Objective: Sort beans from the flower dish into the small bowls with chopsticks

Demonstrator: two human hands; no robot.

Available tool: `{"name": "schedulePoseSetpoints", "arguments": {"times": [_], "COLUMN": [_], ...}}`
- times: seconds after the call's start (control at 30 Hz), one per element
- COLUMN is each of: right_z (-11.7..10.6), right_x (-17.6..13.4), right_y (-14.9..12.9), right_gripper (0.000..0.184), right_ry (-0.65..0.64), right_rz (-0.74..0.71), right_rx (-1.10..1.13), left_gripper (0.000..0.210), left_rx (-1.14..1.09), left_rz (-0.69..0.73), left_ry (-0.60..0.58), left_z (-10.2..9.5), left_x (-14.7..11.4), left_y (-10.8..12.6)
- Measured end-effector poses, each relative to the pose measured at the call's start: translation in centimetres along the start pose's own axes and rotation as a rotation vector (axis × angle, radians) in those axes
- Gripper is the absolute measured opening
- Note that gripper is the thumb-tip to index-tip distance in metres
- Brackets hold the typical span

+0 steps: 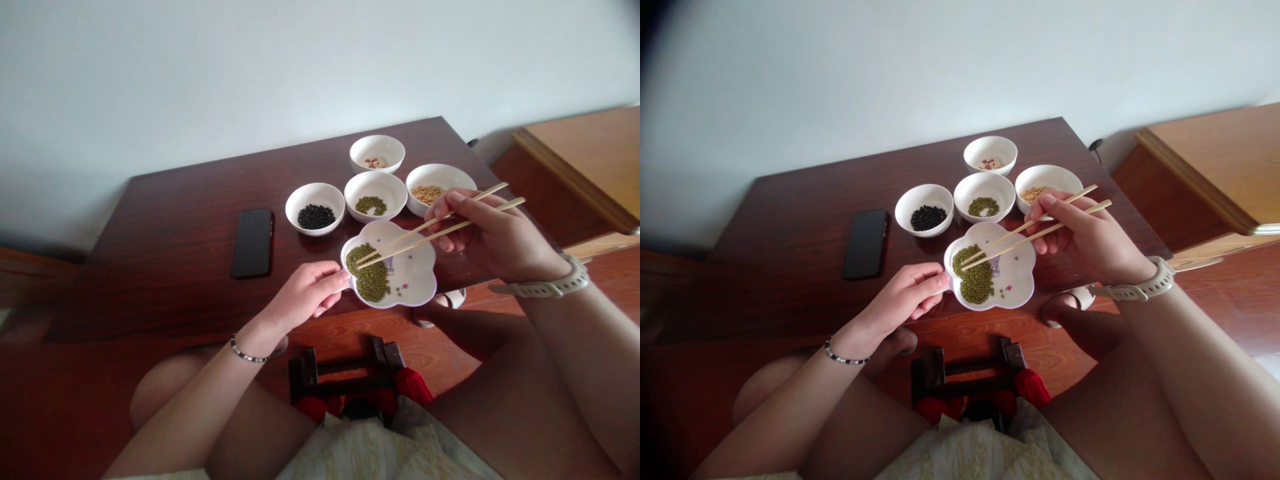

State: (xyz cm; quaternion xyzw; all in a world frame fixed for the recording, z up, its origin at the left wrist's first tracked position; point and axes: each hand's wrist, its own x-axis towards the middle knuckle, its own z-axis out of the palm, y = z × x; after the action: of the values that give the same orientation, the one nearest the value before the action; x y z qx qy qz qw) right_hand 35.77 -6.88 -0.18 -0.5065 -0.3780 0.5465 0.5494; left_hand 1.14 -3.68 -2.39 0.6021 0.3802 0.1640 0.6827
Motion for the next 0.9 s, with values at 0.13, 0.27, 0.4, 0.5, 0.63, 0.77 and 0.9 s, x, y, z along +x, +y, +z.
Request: {"name": "schedulePoseSetpoints", "arguments": {"times": [0.13, 0.27, 0.4, 0.5, 0.63, 0.77, 0.9], "right_z": [-0.2, -0.7, -1.0, -0.8, -0.8, -0.7, 0.0], "right_x": [0.2, 1.2, 2.3, 2.6, 2.4, 1.6, 0.7], "right_y": [-0.3, -0.6, -0.4, -0.2, -0.4, -0.6, -0.6], "right_gripper": [0.032, 0.030, 0.025, 0.021, 0.022, 0.024, 0.029], "right_ry": [0.050, 0.111, 0.211, 0.277, 0.262, 0.164, 0.051], "right_rz": [-0.030, -0.110, -0.160, -0.225, -0.219, -0.097, 0.038], "right_rx": [0.024, 0.050, 0.122, 0.157, 0.176, 0.117, 0.026], "left_gripper": [0.045, 0.049, 0.051, 0.053, 0.055, 0.054, 0.050], "left_rx": [-0.010, 0.003, 0.016, 0.009, 0.007, 0.008, 0.002], "left_rz": [0.000, -0.009, -0.014, -0.008, -0.011, -0.007, -0.009], "left_ry": [-0.007, 0.007, 0.025, 0.023, 0.021, 0.028, 0.016], "left_z": [0.0, 0.1, 0.2, 0.2, 0.2, 0.3, 0.3], "left_x": [0.0, 0.0, -0.1, -0.2, -0.2, -0.1, -0.1], "left_y": [-0.1, 0.1, 0.4, 0.4, 0.5, 0.5, 0.5]}}
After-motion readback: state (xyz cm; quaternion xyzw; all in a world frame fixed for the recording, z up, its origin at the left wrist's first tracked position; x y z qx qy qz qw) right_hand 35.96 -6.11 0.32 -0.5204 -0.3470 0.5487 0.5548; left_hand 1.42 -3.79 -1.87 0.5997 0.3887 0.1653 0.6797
